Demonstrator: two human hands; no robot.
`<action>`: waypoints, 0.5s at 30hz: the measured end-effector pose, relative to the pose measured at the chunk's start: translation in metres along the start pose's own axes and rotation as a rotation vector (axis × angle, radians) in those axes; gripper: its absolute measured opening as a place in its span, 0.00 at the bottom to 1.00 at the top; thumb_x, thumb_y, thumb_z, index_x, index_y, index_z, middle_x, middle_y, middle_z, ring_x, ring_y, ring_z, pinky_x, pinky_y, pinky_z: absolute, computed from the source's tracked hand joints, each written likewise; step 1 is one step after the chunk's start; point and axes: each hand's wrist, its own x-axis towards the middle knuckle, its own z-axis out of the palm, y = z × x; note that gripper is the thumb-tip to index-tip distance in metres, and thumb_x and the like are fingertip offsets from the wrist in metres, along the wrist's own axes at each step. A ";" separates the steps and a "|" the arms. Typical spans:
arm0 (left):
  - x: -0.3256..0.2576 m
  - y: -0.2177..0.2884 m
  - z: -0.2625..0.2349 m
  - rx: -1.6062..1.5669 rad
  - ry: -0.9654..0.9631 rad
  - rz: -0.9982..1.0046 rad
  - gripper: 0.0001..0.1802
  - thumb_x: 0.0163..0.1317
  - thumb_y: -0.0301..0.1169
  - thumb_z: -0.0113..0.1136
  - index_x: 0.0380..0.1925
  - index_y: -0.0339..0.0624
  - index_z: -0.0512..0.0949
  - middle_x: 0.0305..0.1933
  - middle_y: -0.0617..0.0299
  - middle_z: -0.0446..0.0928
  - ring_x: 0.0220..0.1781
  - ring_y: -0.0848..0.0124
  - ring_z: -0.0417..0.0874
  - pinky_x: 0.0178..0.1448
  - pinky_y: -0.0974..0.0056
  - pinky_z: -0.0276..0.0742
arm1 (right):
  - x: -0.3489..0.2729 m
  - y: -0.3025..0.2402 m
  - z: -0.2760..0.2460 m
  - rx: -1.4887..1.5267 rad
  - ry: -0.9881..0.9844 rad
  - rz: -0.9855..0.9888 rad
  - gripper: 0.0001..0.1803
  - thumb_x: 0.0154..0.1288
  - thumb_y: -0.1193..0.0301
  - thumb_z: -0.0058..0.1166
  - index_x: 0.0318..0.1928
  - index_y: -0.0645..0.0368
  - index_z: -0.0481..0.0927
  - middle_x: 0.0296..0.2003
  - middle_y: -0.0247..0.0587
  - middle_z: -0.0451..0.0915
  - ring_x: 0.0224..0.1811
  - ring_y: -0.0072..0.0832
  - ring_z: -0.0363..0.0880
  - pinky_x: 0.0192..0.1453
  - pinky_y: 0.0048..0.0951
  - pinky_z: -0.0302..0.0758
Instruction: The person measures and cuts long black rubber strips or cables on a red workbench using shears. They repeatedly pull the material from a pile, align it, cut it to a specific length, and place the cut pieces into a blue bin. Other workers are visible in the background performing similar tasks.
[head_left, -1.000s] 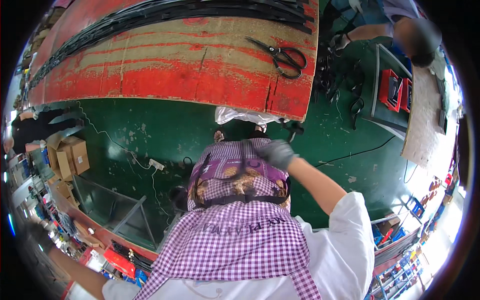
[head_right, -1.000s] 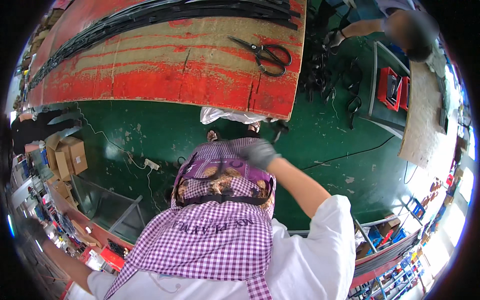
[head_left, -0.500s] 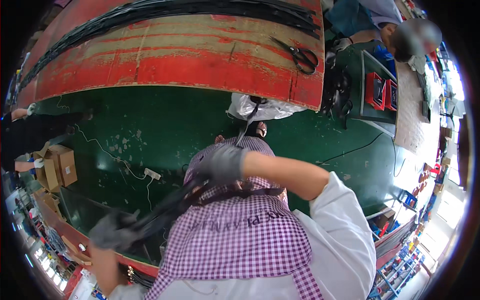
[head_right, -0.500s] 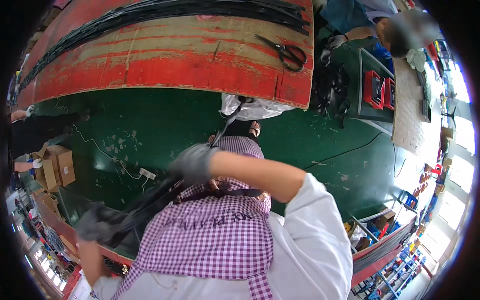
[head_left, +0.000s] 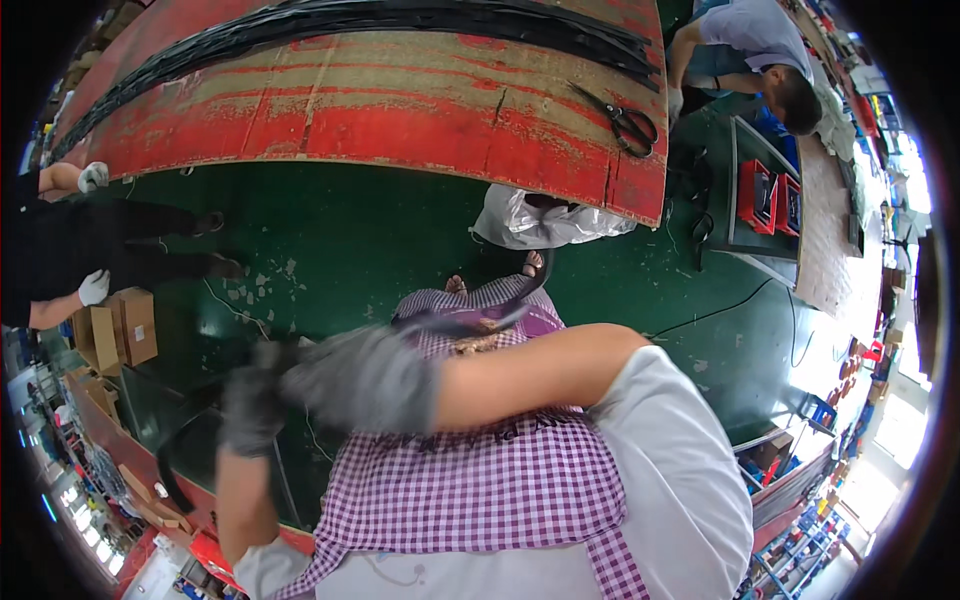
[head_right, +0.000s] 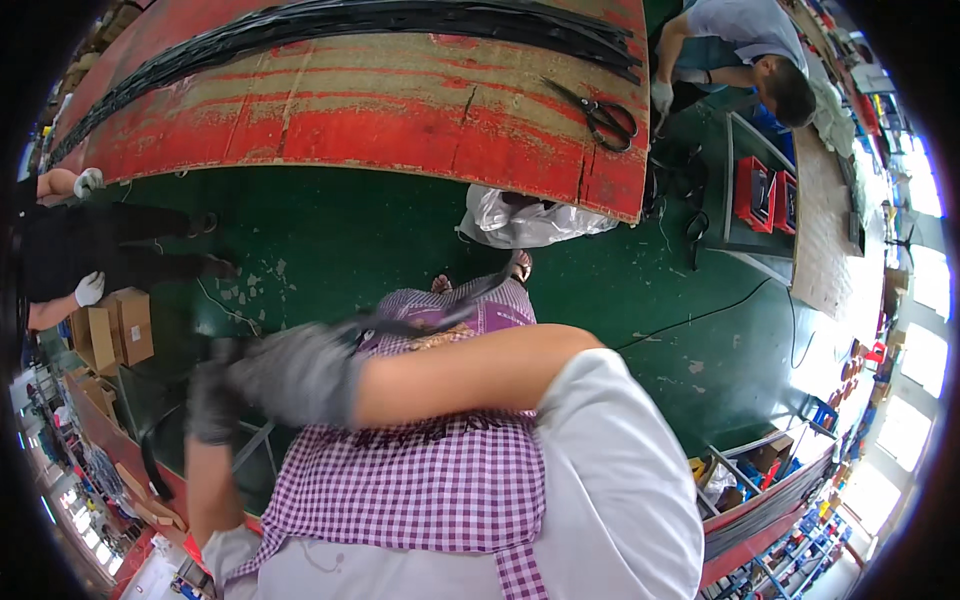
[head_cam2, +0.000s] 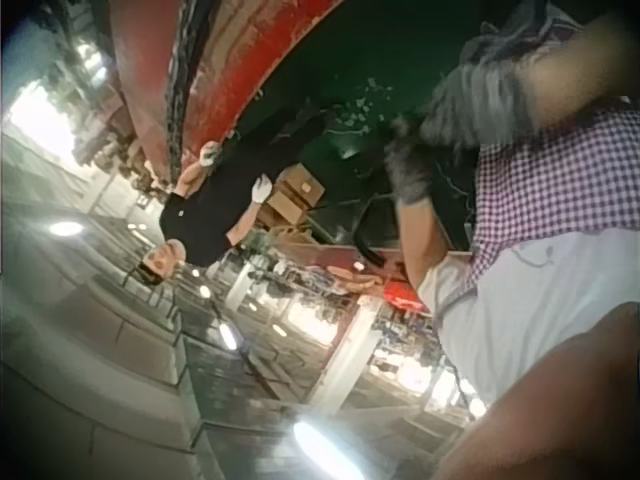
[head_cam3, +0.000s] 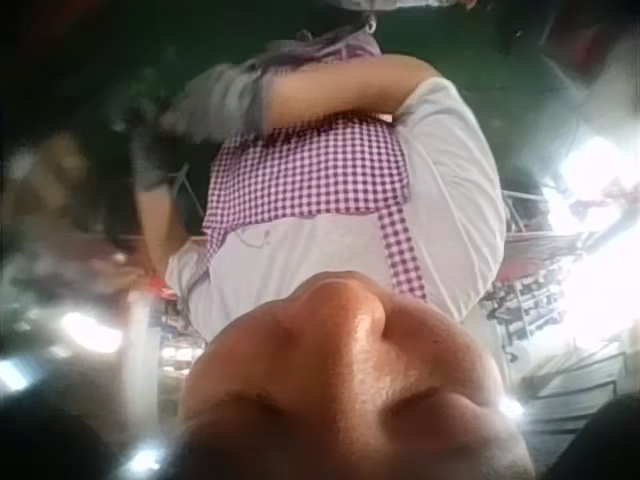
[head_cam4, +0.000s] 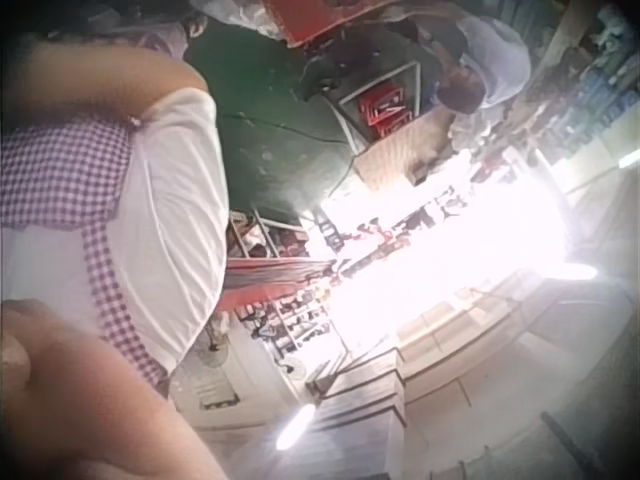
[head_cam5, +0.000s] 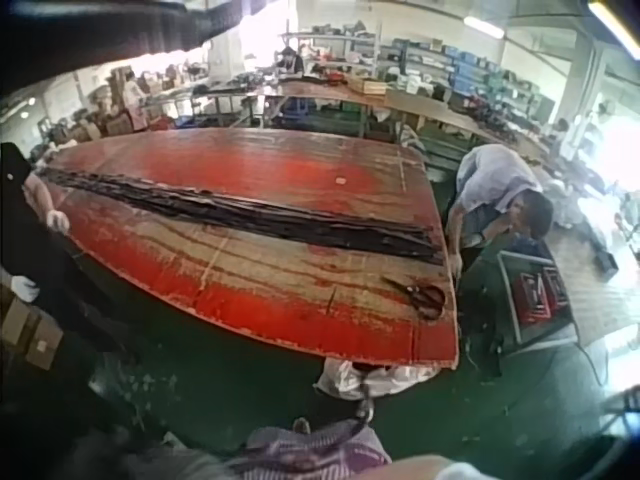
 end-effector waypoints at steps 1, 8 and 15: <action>0.010 0.004 0.025 -0.083 -0.048 0.066 0.21 0.47 0.37 0.59 0.40 0.36 0.71 0.30 0.56 0.73 0.23 0.72 0.72 0.22 0.66 0.66 | 0.004 -0.003 -0.006 -0.023 0.056 -0.028 0.11 0.54 0.69 0.45 0.38 0.56 0.73 0.29 0.43 0.76 0.33 0.36 0.77 0.33 0.38 0.74; -0.017 0.009 -0.016 -0.116 -0.178 -0.232 0.19 0.48 0.37 0.59 0.39 0.38 0.72 0.30 0.57 0.73 0.25 0.70 0.72 0.25 0.65 0.67 | -0.003 0.103 -0.016 0.168 0.319 0.062 0.20 0.45 0.66 0.53 0.42 0.58 0.73 0.38 0.44 0.75 0.41 0.40 0.74 0.43 0.33 0.72; -0.136 -0.041 -0.115 0.281 0.329 -0.653 0.18 0.48 0.37 0.59 0.37 0.39 0.72 0.30 0.58 0.72 0.27 0.69 0.72 0.28 0.63 0.68 | -0.016 0.128 0.005 0.554 -0.301 0.006 0.18 0.49 0.58 0.52 0.37 0.57 0.79 0.45 0.46 0.73 0.48 0.34 0.70 0.49 0.31 0.68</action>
